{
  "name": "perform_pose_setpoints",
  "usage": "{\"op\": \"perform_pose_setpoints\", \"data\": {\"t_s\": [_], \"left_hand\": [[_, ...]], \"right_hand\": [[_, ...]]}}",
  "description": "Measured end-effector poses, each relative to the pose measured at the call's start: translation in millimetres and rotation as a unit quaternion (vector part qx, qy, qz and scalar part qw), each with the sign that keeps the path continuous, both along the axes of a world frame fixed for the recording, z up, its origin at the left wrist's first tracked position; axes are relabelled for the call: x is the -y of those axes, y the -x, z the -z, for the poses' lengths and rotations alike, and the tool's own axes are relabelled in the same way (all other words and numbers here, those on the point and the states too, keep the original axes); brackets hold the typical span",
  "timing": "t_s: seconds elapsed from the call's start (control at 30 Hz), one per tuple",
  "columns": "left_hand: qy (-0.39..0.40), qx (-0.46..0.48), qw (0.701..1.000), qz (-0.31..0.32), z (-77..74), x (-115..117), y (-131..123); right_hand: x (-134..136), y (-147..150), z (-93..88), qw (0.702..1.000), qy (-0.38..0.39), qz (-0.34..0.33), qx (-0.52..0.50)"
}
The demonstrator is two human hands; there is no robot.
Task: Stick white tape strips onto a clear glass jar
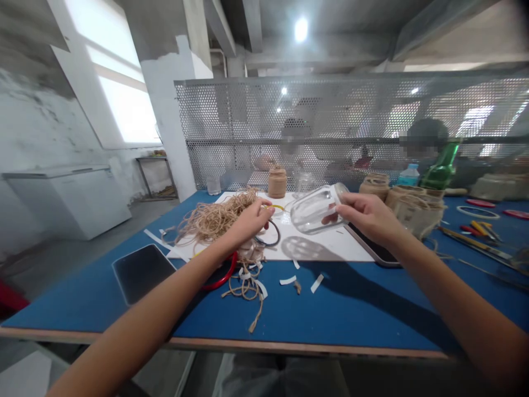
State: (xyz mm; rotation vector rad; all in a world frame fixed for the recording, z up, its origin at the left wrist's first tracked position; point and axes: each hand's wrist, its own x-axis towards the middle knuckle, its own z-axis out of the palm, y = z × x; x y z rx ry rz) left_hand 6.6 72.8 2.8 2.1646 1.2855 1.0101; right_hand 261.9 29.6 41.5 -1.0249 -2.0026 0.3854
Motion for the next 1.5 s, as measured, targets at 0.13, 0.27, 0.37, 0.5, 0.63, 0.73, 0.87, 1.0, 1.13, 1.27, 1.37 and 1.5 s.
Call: {"op": "perform_pose_setpoints", "data": {"t_s": [0.13, 0.27, 0.37, 0.5, 0.63, 0.73, 0.87, 1.0, 1.13, 1.27, 1.37, 1.5], "left_hand": [[-0.205, -0.143, 0.963, -0.102, -5.0, 5.7, -3.1], [-0.320, -0.127, 0.939, -0.004, -6.1, 27.4, -21.9], [-0.401, -0.134, 0.903, 0.067, -1.6, 38.6, -32.2], [-0.419, -0.151, 0.892, 0.072, 6.4, 38.7, -35.2], [-0.430, -0.175, 0.883, 0.063, 7.3, 36.3, -35.5], [-0.457, -0.211, 0.863, 0.045, 3.9, 38.5, -37.1], [-0.467, -0.227, 0.854, 0.039, 1.1, 40.4, -37.9], [-0.412, -0.166, 0.895, 0.044, 2.4, 36.8, -35.9], [-0.344, -0.104, 0.933, 0.035, 2.8, 32.2, -32.6], [-0.297, -0.062, 0.953, 0.019, 0.3, 32.3, -31.7], [-0.274, -0.035, 0.961, 0.008, -1.8, 34.7, -34.6], [-0.282, -0.063, 0.957, -0.007, -2.8, 36.5, -39.1]], "right_hand": [[-5.0, -2.4, 0.5, 0.991, -0.017, -0.004, 0.134], [-7.6, 6.7, 7.1, 0.975, -0.058, -0.010, 0.213], [-8.2, 12.5, 10.8, 0.969, -0.077, -0.029, 0.232], [-8.9, 13.8, 12.6, 0.970, -0.081, -0.046, 0.224], [-9.1, 14.6, 12.6, 0.967, -0.097, -0.056, 0.227], [-9.6, 17.8, 13.9, 0.963, -0.128, -0.051, 0.230], [-10.0, 23.7, 17.3, 0.957, -0.169, -0.024, 0.233], [-9.6, 24.1, 17.0, 0.958, -0.177, -0.013, 0.226], [-12.4, 14.5, 13.4, 0.973, -0.148, -0.061, 0.165], [-16.6, 8.9, 13.9, 0.984, -0.103, -0.069, 0.127], [-17.3, 11.8, 16.3, 0.981, -0.117, -0.083, 0.130], [-17.5, 16.3, 19.3, 0.979, -0.133, -0.086, 0.129]]}}
